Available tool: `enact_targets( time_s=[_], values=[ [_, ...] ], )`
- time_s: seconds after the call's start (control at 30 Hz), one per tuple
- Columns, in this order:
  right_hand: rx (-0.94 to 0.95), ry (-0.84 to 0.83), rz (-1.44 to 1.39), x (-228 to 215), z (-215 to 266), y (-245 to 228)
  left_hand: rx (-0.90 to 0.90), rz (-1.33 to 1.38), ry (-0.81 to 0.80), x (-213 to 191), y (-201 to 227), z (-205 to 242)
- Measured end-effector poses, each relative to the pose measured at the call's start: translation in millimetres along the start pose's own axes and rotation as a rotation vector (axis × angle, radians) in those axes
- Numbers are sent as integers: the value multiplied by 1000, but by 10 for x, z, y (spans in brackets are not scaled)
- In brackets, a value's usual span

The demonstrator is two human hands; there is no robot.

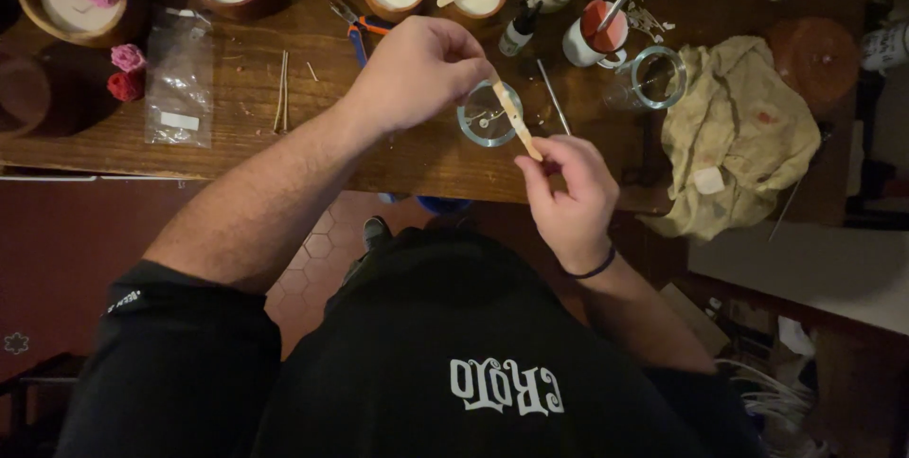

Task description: Preparing and centering wicks in glass containers for candle making

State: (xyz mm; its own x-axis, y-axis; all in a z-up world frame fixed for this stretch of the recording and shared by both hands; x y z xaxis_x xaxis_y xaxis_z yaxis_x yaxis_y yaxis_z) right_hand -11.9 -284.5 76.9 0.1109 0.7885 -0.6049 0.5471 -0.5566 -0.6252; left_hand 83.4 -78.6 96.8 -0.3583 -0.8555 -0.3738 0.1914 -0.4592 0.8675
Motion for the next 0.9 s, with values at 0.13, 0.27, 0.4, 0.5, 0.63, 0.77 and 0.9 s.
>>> enact_targets(
  time_s=[0.13,0.27,0.4,0.5,0.63,0.77,0.9],
  values=[
    [-8,-30,43,64,11,62,45,-31,17,16,-82,-66],
    [-11,-40,30,90,-5,61,-29,7,13,3,-62,-38],
    [-16,-46,39,105,-9,91,-21,-10,13,5,-108,-85],
    [-27,-49,49,113,-8,109,-26,4,10,-9,-73,-62],
    [-39,-46,40,122,-20,96,-56,28,8,-18,-69,-46],
    [-38,-50,49,129,-23,102,-43,26,18,-12,-99,-75],
    [-23,-54,56,141,-19,115,-19,-13,41,15,-208,-159]
  ],
)
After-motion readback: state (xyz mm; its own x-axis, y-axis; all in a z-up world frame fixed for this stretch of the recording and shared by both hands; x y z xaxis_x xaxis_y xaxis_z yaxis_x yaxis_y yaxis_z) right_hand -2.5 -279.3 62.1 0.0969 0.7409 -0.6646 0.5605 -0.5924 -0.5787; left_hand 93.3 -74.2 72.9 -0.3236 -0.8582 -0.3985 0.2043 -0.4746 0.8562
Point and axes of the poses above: each hand's wrist, its own z-axis away from the middle knuckle, its own x-axis out of the palm, y = z × x, the point moved 4 cm from there along -z, towards the middle knuckle, and after that the axes turned 4 degrees about -y, right-handed, at the moved point
